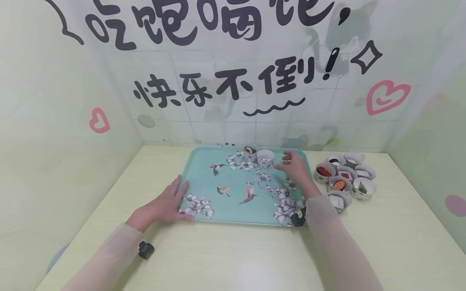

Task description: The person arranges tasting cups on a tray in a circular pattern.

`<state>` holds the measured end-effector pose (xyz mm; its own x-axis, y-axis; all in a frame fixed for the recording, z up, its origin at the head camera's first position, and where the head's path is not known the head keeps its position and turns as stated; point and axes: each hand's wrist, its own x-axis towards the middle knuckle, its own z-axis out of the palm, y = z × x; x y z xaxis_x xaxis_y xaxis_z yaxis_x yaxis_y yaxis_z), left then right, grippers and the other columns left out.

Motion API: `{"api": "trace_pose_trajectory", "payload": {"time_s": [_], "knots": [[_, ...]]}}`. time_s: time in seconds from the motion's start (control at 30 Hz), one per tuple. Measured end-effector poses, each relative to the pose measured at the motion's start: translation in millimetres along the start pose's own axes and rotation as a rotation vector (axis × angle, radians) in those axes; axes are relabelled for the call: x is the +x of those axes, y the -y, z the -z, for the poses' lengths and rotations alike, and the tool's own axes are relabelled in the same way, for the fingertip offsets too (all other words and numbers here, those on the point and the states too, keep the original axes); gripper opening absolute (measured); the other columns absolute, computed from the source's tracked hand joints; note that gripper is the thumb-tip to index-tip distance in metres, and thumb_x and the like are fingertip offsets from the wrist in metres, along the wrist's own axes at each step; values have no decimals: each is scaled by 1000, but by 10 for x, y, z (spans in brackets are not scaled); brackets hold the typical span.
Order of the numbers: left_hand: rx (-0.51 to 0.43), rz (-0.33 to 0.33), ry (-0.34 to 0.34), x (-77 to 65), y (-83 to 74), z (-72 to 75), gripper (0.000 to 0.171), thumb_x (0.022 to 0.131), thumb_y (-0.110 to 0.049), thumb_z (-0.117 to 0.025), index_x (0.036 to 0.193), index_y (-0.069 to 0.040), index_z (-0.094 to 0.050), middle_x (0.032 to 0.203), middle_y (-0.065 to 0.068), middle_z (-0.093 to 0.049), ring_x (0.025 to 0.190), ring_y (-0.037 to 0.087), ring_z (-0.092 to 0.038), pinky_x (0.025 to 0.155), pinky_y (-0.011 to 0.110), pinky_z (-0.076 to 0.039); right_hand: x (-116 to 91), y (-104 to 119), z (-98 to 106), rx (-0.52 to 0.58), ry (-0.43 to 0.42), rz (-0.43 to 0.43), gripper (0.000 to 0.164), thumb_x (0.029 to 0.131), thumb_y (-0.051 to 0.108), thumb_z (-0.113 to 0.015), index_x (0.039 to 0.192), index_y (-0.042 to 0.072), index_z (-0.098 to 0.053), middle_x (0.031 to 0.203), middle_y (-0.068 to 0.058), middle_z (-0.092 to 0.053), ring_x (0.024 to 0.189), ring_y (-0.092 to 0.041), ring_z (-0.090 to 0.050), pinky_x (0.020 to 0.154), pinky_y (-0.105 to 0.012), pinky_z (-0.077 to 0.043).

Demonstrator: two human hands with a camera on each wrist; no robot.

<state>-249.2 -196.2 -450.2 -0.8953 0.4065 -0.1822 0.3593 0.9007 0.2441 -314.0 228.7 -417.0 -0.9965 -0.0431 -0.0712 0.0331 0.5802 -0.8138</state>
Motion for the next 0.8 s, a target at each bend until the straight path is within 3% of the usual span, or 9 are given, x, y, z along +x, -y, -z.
{"api": "trace_pose_trajectory", "payload": {"time_s": [0.8], "knots": [[-21, 6, 5, 1, -5, -3, 132, 72, -74, -72, 159, 0, -7, 165, 29, 7, 153, 47, -3, 125, 58, -14, -480, -1, 254, -3, 2, 68, 76, 97, 33, -65, 155, 1, -26, 152, -27, -41, 140, -44, -42, 109, -57, -44]]}}
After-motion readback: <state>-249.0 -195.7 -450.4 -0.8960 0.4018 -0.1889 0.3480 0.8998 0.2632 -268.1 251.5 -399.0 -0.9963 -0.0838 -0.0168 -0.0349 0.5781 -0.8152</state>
